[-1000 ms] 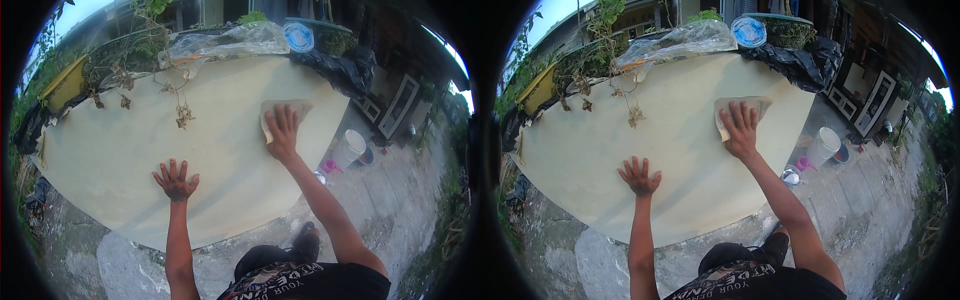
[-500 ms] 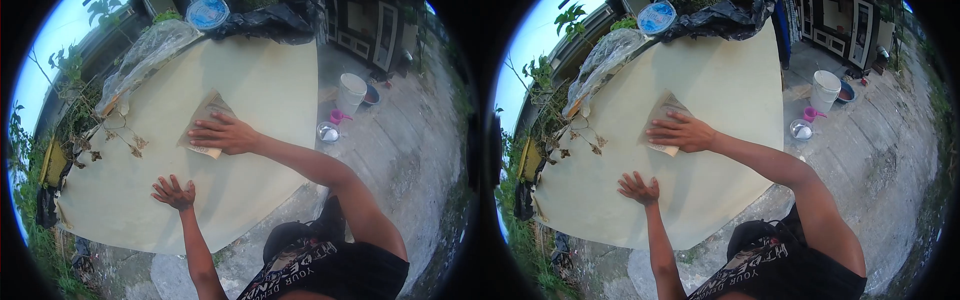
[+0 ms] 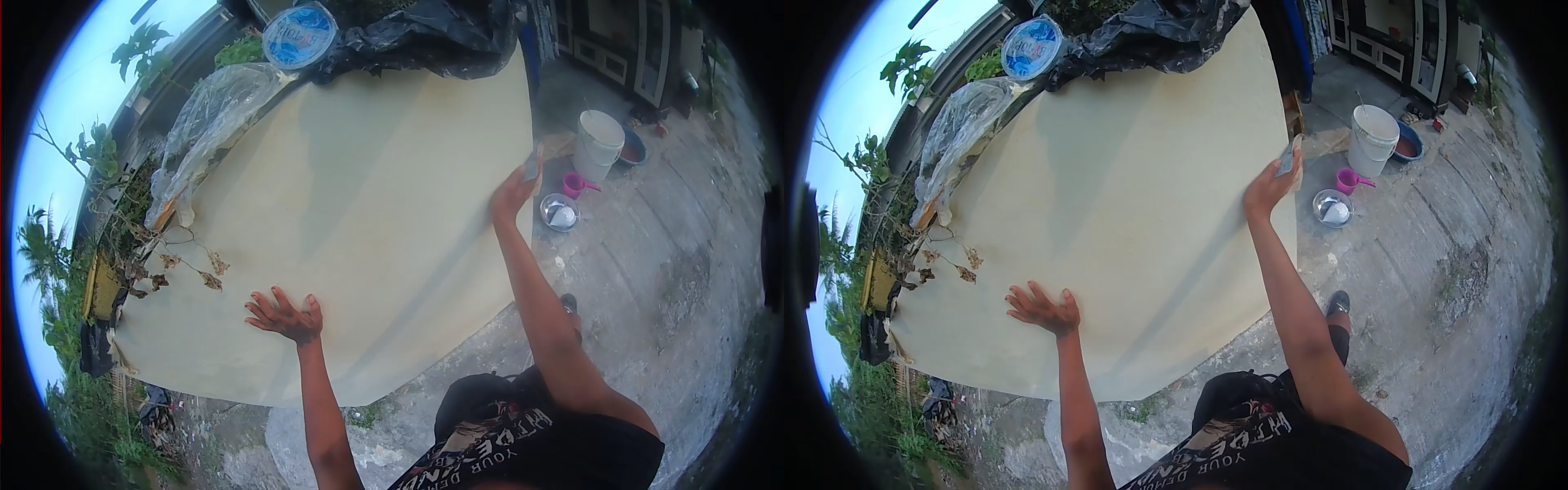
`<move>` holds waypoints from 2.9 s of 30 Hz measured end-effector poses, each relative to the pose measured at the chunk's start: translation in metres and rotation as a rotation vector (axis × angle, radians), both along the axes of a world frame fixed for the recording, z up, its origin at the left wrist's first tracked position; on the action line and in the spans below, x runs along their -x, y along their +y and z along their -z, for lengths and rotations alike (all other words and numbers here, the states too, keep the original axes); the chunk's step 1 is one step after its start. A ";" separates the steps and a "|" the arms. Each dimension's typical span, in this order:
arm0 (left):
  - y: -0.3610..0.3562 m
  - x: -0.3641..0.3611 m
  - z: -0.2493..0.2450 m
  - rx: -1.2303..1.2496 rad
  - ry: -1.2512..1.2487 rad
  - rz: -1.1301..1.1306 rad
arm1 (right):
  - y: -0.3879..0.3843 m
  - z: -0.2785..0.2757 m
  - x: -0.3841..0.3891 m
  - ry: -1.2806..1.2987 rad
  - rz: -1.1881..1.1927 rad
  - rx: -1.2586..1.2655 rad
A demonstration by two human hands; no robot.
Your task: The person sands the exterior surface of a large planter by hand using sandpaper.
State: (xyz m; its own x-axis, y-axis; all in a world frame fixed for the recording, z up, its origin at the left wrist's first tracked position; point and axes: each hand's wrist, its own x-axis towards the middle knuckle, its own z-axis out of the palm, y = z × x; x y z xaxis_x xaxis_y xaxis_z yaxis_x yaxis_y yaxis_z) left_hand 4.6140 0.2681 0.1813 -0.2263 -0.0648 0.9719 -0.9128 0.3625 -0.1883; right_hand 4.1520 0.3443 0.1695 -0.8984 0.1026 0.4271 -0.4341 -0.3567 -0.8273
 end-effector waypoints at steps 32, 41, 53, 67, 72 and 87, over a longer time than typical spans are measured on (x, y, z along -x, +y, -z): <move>-0.008 -0.005 0.009 0.032 0.059 0.040 | -0.004 -0.121 -0.067 0.746 0.127 -0.128; -0.006 -0.003 0.007 -0.002 0.074 0.011 | -0.007 -0.124 -0.037 0.290 -0.006 0.026; -0.009 -0.007 0.014 -0.022 0.122 0.051 | -0.010 -0.090 -0.168 1.246 0.026 -0.404; -0.005 -0.006 0.010 -0.030 0.123 0.109 | -0.009 -0.101 -0.223 1.727 -0.007 -0.647; -0.004 -0.001 0.009 -0.005 0.148 0.093 | 0.005 -0.146 -0.099 1.218 0.183 -0.411; -0.007 0.001 0.012 0.006 0.072 -0.012 | -0.016 -0.094 -0.038 0.644 0.065 0.010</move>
State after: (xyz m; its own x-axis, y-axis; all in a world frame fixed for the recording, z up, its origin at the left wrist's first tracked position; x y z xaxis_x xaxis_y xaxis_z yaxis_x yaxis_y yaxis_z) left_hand 4.6132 0.2610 0.1698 -0.1552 -0.0609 0.9860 -0.9284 0.3502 -0.1244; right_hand 4.1895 0.3279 0.2638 -0.4541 0.1544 0.8775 -0.8634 -0.3194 -0.3906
